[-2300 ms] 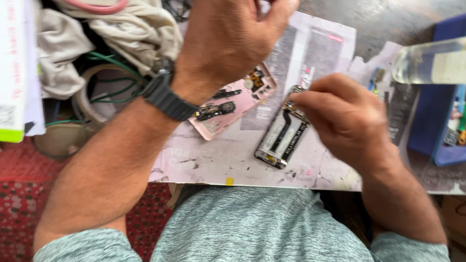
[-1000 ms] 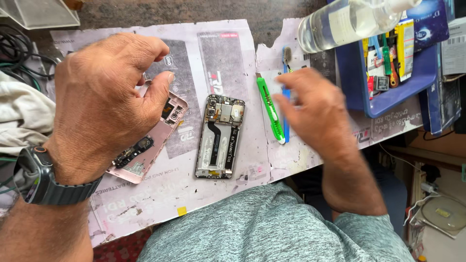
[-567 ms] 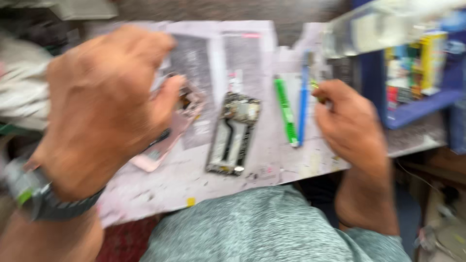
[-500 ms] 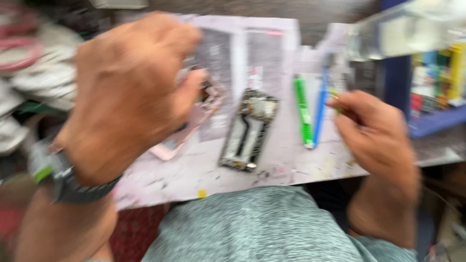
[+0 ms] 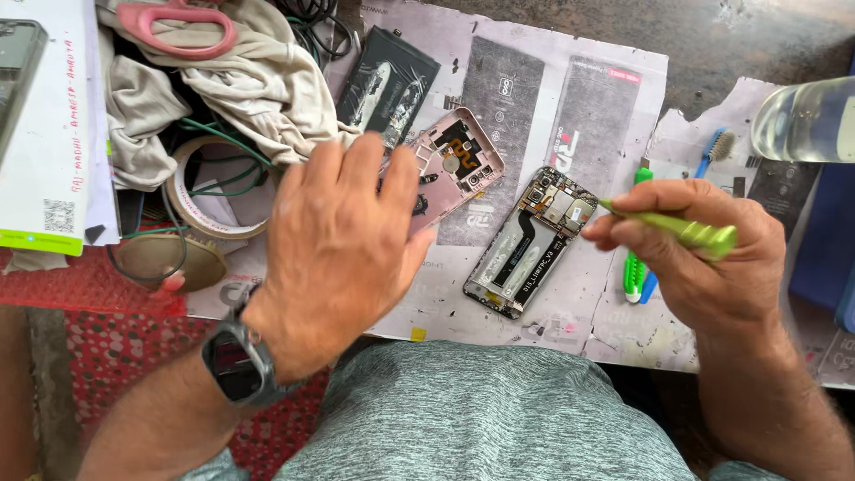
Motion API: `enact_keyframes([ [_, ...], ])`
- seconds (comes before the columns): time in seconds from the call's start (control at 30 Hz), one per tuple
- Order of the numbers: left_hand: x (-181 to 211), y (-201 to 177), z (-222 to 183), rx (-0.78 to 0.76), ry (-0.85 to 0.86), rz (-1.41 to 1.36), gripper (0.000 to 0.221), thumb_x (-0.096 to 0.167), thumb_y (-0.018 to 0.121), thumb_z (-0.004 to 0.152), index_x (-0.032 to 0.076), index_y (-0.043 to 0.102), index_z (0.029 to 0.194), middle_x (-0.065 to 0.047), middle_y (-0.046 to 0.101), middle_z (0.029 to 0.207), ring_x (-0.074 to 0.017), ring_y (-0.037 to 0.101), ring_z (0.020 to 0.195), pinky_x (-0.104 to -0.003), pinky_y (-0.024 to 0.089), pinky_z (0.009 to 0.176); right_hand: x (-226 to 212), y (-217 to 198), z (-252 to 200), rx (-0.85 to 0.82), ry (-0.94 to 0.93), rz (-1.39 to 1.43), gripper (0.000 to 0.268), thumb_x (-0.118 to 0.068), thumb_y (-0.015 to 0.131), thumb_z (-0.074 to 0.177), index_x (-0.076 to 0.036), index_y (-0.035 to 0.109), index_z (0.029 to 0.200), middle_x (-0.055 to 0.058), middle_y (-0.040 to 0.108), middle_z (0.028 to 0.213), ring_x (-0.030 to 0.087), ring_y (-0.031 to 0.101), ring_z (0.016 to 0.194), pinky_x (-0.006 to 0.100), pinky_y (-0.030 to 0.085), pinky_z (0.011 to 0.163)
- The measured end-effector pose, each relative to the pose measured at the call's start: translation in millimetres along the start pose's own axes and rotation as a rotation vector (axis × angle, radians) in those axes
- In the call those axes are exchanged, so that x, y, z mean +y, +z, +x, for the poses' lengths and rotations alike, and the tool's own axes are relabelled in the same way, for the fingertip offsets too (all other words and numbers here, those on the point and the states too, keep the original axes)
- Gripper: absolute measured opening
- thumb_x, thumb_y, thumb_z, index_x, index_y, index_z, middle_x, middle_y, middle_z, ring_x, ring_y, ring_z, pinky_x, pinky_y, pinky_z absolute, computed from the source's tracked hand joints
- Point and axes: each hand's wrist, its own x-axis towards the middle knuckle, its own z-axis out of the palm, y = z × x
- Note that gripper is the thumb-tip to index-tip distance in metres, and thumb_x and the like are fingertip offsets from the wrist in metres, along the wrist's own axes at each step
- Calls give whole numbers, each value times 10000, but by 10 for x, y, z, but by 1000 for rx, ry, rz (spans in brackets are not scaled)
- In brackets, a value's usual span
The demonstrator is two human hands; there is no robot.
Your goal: The person uses a green utility knife and a green screwdriver to carefully pry and unscrew components on a disassembled smartphone motherboard. They repeatedly lift and reseat a small metal bracket and ribbon cable near the camera module while holding the device with both hands.
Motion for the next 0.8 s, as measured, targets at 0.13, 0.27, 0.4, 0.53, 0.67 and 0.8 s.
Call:
enact_keyframes([
  [0.13,-2,93,-209,16,-62,7,731,397,875,714,19,593,1273,-148,554,1156,-337,526,1016,-477,432,862,-51,151,87,40,-116,-576,257,-130,760,1008,-36,663,1227,133,755,1063,225,765,984,305,644,832],
  [0.27,-33,143,-337,36,-86,71,791,431,864,712,11,574,1316,-156,550,1217,-338,522,1077,-494,431,922,-19,309,214,2,-264,-950,445,-250,858,869,-17,649,1184,146,742,1025,268,733,978,382,613,811],
  [0.4,-91,185,-378,11,-105,55,774,426,863,739,-5,575,1313,-156,558,1163,-336,535,1031,-484,429,897,-21,320,239,52,-349,-961,465,-247,864,849,5,641,1171,146,732,999,280,728,968,391,624,800],
  [0.53,-94,243,-392,29,-114,36,750,410,862,748,-9,579,1301,-153,560,1091,-340,550,997,-479,421,878,-95,309,174,110,-305,-901,421,-238,868,904,-19,648,1188,123,743,1086,266,733,1026,370,623,841],
  [0.67,-145,308,-410,89,-109,2,685,381,870,738,3,586,1232,-137,568,1035,-334,553,978,-485,416,883,-94,325,175,110,-306,-870,413,-237,869,899,-22,648,1174,117,744,1091,261,736,1023,370,623,844],
  [0.8,-225,365,-426,186,-60,-58,675,366,880,742,-3,552,1203,-142,582,1079,-331,551,1019,-483,416,942,-78,318,173,110,-311,-843,398,-230,860,911,-22,647,1174,122,746,1103,260,737,1028,375,629,852],
])
